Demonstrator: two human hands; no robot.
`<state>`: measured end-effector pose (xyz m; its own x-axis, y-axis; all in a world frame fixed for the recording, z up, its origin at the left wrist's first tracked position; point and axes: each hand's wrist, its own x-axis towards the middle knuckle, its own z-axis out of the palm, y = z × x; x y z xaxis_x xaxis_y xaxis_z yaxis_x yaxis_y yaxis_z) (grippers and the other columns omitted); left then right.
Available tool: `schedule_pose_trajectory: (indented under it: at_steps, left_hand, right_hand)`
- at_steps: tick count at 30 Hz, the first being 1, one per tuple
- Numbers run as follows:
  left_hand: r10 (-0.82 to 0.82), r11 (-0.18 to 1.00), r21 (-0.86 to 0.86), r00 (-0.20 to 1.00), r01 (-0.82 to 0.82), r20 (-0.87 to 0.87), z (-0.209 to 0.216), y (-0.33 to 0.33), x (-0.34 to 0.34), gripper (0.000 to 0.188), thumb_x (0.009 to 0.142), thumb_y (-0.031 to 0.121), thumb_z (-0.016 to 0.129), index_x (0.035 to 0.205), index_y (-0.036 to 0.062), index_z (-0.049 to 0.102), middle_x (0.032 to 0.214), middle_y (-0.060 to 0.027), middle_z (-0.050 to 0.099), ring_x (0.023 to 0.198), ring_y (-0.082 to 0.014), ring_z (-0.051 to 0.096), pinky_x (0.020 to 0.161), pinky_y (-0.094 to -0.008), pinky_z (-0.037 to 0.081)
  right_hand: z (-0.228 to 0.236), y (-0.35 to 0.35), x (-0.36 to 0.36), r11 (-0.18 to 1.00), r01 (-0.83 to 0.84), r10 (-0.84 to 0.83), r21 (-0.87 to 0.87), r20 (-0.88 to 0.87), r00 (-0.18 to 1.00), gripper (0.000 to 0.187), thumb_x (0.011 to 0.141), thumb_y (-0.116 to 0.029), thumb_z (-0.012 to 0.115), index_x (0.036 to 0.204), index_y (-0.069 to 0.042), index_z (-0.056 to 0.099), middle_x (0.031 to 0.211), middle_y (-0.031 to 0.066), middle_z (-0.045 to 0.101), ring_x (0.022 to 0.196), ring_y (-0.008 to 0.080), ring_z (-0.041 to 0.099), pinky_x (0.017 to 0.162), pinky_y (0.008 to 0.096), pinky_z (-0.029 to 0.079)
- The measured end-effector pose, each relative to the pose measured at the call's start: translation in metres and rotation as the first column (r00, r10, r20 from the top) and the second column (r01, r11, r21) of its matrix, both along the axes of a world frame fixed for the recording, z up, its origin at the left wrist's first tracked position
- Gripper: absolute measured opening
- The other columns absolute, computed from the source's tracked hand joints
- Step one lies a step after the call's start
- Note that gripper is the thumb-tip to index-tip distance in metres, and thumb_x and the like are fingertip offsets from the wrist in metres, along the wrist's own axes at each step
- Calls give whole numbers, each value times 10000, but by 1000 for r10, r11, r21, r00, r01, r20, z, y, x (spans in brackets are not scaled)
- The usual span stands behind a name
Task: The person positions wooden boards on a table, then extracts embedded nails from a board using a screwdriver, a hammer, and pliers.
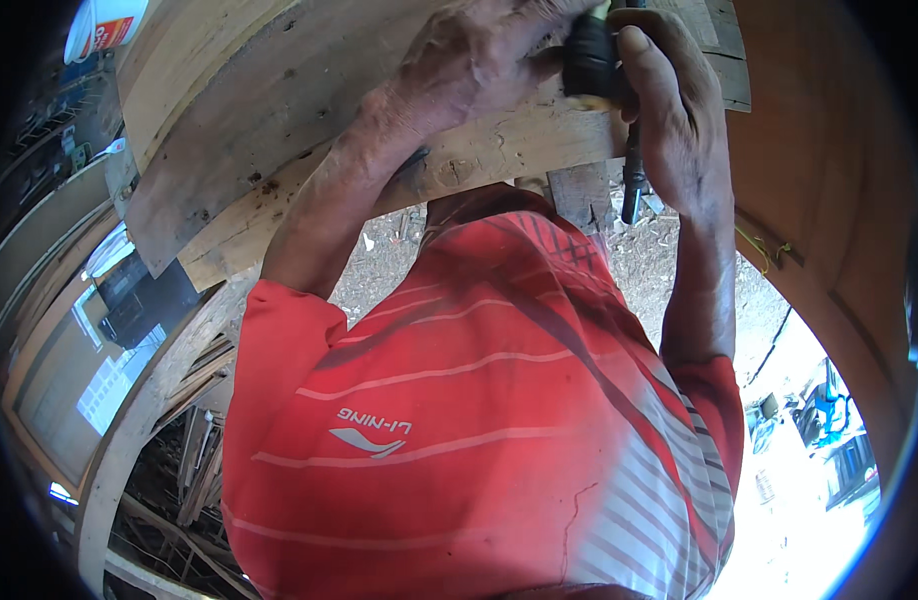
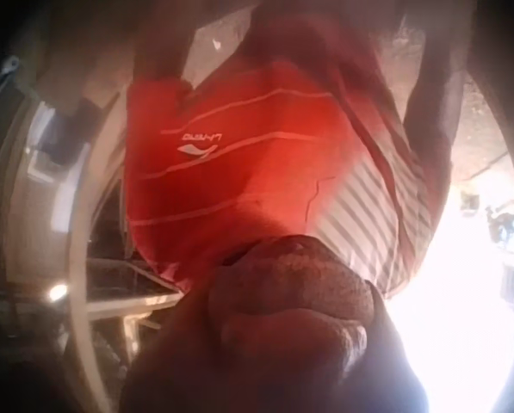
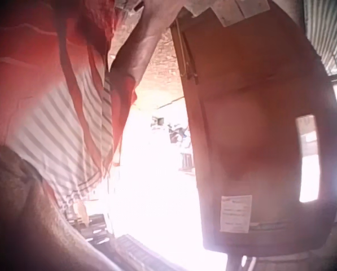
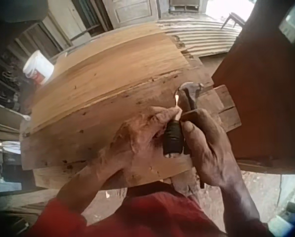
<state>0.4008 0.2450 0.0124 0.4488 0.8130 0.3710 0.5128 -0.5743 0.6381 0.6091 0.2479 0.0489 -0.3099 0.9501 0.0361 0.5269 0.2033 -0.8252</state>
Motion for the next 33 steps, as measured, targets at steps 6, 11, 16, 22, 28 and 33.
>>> schedule_pose_trajectory:
  at_steps: [6, 11, 16, 22, 28, 33]
  left_hand:
    - [197, 980, 14, 978, -197, -68, -8, -1, 0, 779, 825, 241, 841, 1525, 176, 506, 1498, -143, 495, 1335, -347, 519, 1083, -489, 475]
    - [472, 868, -392, 748, -304, 467, -21, -12, -14, 350, 968, 89, 738, 1274, -8, 599, 1070, -89, 753, 1002, -130, 700, 910, -309, 559]
    - [606, 774, -552, 617, -312, 502, -52, -25, -30, 319, 963, 83, 743, 1235, 16, 589, 1059, -120, 751, 1010, -173, 713, 932, -317, 552]
    - [553, 822, -487, 620, -295, 557, -61, -25, -25, 289, 989, 150, 738, 1189, 24, 572, 1061, -126, 735, 1037, -204, 709, 928, -355, 578]
    - [486, 869, -424, 608, -256, 628, -60, -27, -34, 365, 1008, 165, 715, 1268, 27, 499, 1084, -126, 722, 1018, -193, 701, 938, -352, 578]
    - [382, 878, -471, 718, -85, 582, -56, -30, -33, 413, 1029, 147, 678, 1350, 13, 455, 1140, -98, 689, 1101, -159, 652, 1005, -327, 522]
  right_hand:
    - [-12, 7, -3, 993, -18, 44, 118, -221, 974, 111, 1009, -71, 625, 1036, 35, 610, 818, 169, 695, 749, 278, 706, 685, 378, 536]
    - [-34, 3, 39, 989, 88, -98, 119, 85, 992, 405, 959, -290, 757, 1248, -19, 672, 1064, 160, 701, 948, 206, 709, 740, 362, 573]
    - [-79, -23, 49, 979, 133, -183, 155, 371, 911, 470, 920, -315, 771, 1258, -36, 599, 1030, 211, 646, 918, 387, 690, 768, 486, 553]
    - [-97, -14, 43, 989, 146, -145, 25, 349, 926, 441, 923, -230, 665, 1292, -19, 551, 994, 256, 684, 933, 455, 691, 782, 540, 529]
    - [-70, -23, 42, 945, 286, -256, -159, 186, 949, 375, 940, -209, 633, 1235, 20, 611, 788, 214, 662, 742, 311, 694, 723, 423, 535]
    - [-59, -57, 32, 897, 401, -403, -187, 30, 915, 301, 978, -230, 678, 1146, 17, 641, 735, 72, 595, 680, 148, 557, 666, 340, 496]
